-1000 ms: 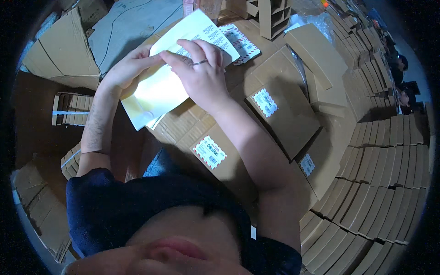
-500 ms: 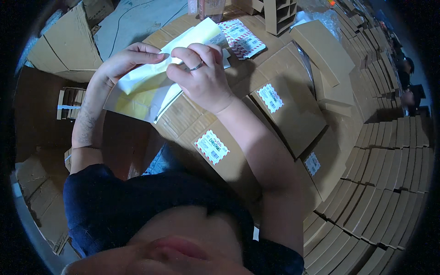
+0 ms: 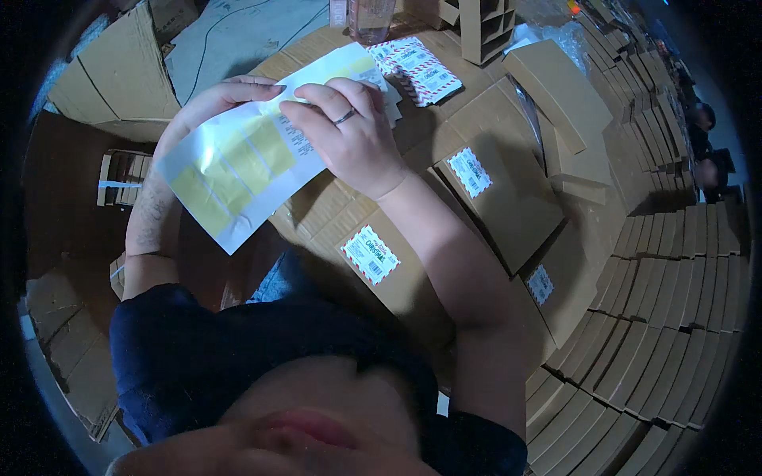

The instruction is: Applying adhesive labels to cardboard boxes and organizing them into stacks within a warehouse.

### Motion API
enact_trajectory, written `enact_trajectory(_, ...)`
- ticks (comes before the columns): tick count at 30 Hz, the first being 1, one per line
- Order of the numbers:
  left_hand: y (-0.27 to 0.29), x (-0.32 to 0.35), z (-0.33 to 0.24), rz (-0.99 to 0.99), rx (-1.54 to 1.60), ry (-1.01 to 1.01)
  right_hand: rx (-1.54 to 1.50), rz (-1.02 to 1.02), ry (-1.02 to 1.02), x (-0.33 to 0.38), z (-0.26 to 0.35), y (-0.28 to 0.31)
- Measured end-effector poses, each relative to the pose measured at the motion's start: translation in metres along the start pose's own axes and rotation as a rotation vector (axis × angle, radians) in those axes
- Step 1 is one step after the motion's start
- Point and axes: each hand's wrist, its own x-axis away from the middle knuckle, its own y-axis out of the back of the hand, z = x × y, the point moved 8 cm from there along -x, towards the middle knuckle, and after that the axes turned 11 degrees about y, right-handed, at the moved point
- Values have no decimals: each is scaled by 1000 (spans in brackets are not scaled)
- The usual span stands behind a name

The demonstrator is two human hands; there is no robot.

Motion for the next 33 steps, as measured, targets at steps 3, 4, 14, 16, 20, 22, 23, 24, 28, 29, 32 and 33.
enact_trajectory(3, 0, -4, 4, 30, -3, 16, -13, -21, -13, 4, 0, 2)
enact_trajectory(4, 1, -4, 9, 21, 31, 57, -11, -19, -11, 4, -1, 2)
enact_trajectory(14, 6, -11, 12, 78, 45, 93, -185, -29, -34, 3, -8, 0)
enact_trajectory(16, 7, -10, 13, 108, 72, 121, -265, -53, -34, 2, -9, -1)
enact_trajectory(20, -2, -7, 14, 142, 168, 132, -267, -86, 34, 2, -4, 0)
enact_trajectory(22, 0, -9, 15, 190, 219, 104, -257, -87, 63, 0, 0, 0)
enact_trajectory(23, 0, -12, 15, 240, 270, 76, -246, -93, 44, 0, 1, 1)
enact_trajectory(24, 2, -17, 16, 242, 270, 76, -231, -95, 25, 0, 1, 2)
enact_trajectory(28, 7, -31, 18, 246, 221, 11, -202, -106, -9, 5, -3, 1)
enact_trajectory(29, 7, -32, 16, 251, 196, -40, -206, -91, -22, 6, -3, -1)
enact_trajectory(32, 12, -36, 10, 254, -30, -149, -215, -49, -17, 7, -1, -4)
enact_trajectory(33, 16, -37, 8, 252, -29, -149, -219, -27, -1, 6, 2, -5)
